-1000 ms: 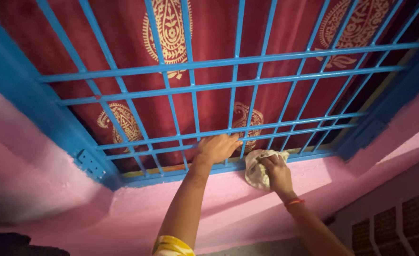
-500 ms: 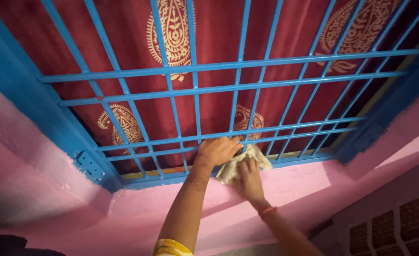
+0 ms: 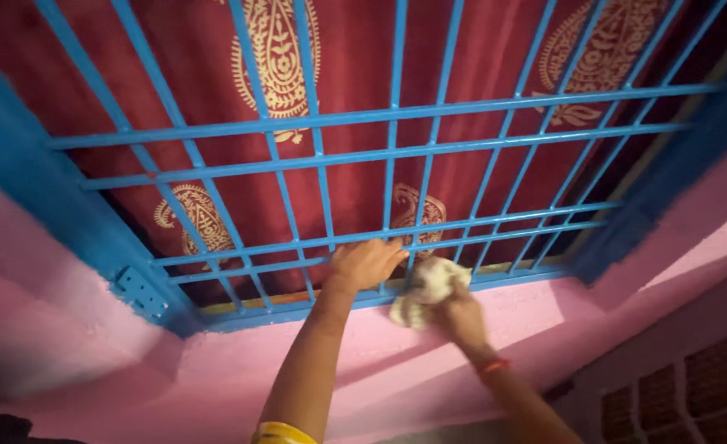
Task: The person wipes a blue metal window grille with a white cloth. They systematically clean the horizontal and vertical bars of the grille, moving the cloth along the surface to remove dust or dirt.
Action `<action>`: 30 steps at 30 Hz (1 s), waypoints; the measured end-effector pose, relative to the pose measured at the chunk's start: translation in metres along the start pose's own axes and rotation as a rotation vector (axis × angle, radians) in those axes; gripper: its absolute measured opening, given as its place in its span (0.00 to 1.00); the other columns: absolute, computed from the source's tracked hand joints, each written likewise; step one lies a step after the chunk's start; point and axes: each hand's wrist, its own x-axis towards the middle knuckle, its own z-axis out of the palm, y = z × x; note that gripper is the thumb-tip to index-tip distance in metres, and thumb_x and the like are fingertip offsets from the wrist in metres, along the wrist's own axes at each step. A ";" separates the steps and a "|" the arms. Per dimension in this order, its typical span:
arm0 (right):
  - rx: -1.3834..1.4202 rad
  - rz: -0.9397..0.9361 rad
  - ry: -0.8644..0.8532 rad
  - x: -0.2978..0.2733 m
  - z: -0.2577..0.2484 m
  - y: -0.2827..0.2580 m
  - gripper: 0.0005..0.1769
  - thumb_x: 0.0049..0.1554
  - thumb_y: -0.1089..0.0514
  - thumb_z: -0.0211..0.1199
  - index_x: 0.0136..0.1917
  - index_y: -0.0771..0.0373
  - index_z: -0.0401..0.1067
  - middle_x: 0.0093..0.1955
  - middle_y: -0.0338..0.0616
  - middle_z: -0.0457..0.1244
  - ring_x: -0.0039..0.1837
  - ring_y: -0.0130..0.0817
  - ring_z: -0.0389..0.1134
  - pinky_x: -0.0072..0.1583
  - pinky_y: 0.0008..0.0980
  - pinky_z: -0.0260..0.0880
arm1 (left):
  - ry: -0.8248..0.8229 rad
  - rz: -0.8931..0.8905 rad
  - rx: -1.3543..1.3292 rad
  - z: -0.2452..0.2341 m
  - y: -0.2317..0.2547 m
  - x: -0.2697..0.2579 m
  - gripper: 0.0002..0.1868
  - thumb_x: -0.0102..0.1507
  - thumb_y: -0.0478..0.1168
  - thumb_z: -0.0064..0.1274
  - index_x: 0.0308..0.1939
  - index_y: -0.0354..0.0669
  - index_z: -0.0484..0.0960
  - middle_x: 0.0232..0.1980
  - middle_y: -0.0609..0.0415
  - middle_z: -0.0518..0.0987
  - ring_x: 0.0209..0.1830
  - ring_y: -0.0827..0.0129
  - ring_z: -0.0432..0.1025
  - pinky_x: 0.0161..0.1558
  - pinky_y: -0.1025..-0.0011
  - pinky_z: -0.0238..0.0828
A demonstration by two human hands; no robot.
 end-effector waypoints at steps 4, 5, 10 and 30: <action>0.127 0.107 -0.125 0.016 0.016 -0.056 0.15 0.48 0.54 0.72 0.50 0.56 0.81 0.51 0.55 0.66 0.47 0.53 0.71 0.47 0.47 0.73 | -0.033 -0.057 0.008 -0.004 0.007 -0.003 0.20 0.68 0.56 0.46 0.53 0.50 0.80 0.37 0.42 0.83 0.39 0.44 0.79 0.39 0.44 0.77; 0.109 0.161 -0.143 0.022 0.012 -0.062 0.19 0.48 0.53 0.72 0.53 0.60 0.79 0.51 0.58 0.65 0.46 0.55 0.70 0.46 0.49 0.72 | -0.003 -0.054 0.005 -0.005 0.009 -0.003 0.19 0.67 0.56 0.46 0.52 0.50 0.80 0.37 0.42 0.83 0.38 0.43 0.79 0.38 0.44 0.76; -0.044 0.173 -0.178 0.030 -0.028 -0.020 0.13 0.47 0.56 0.67 0.47 0.57 0.78 0.52 0.41 0.69 0.53 0.48 0.70 0.51 0.46 0.72 | -0.043 -0.073 0.065 -0.003 0.010 -0.003 0.19 0.68 0.57 0.45 0.53 0.52 0.80 0.32 0.43 0.83 0.33 0.45 0.79 0.35 0.44 0.76; 0.294 0.033 -0.087 0.040 -0.005 -0.045 0.14 0.41 0.62 0.68 0.44 0.57 0.76 0.45 0.49 0.70 0.47 0.54 0.72 0.46 0.49 0.72 | 0.086 -0.006 0.053 0.016 -0.006 -0.004 0.19 0.67 0.57 0.49 0.51 0.50 0.83 0.37 0.41 0.83 0.38 0.44 0.80 0.39 0.45 0.77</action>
